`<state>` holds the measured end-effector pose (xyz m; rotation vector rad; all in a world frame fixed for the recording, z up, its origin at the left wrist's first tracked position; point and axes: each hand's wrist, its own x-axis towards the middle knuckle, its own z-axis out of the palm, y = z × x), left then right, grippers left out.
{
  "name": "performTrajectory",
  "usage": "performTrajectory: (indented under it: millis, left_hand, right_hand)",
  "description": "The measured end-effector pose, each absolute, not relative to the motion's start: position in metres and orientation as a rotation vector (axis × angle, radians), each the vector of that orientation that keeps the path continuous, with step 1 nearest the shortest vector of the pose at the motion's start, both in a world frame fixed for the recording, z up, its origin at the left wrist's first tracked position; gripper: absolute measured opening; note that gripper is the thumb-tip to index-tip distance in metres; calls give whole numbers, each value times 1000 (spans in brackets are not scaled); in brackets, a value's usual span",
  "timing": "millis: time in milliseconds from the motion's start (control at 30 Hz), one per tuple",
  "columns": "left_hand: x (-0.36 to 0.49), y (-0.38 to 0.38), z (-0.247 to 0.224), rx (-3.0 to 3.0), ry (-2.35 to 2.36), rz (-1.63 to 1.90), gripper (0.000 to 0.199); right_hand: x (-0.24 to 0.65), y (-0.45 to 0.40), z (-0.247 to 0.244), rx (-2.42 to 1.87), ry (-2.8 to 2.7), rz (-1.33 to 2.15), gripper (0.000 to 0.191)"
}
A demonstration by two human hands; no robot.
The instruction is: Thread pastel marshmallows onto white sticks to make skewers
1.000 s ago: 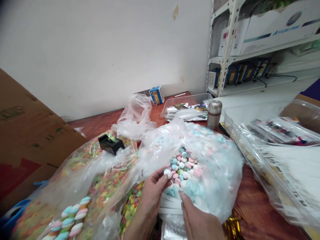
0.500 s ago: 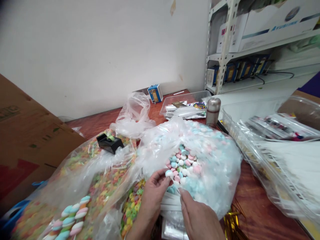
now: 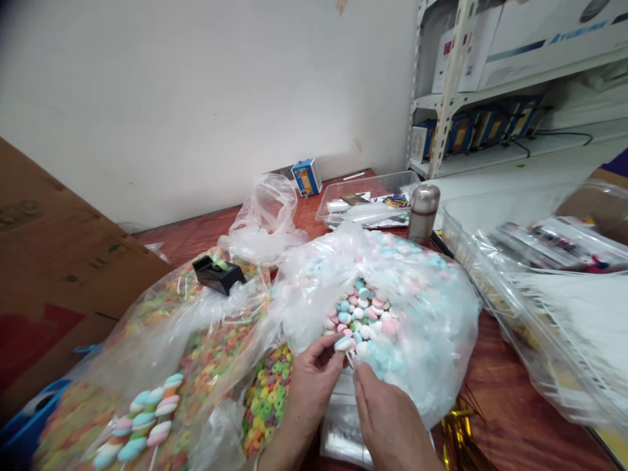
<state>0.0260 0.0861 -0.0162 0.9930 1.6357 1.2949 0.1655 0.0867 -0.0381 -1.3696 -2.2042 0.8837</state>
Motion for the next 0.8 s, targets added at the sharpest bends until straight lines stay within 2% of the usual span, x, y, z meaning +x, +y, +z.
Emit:
performTrajectory:
  millis: [100,300,467,633,800]
  left_hand:
    - [33,77,-17,1209,1665,1276,26]
    - [15,42,-16,1529,1759,1129,49]
    - [-47,19,-9,1608,2245,923,33]
    - [-81,13,-12,1707,2147,594,27]
    - [-77,11,-16,1672,2195,606,20]
  right_hand:
    - [164,92,-40,-1387,-2256,890,33]
    - [157,98,-39,-1336,-2187,940,32]
    - [157,91,-39,-1324,-2366,625,35]
    - [145,80,-36,-1242,-2494,459,36]
    - [134,71,-39,-1072,-2604,458,28]
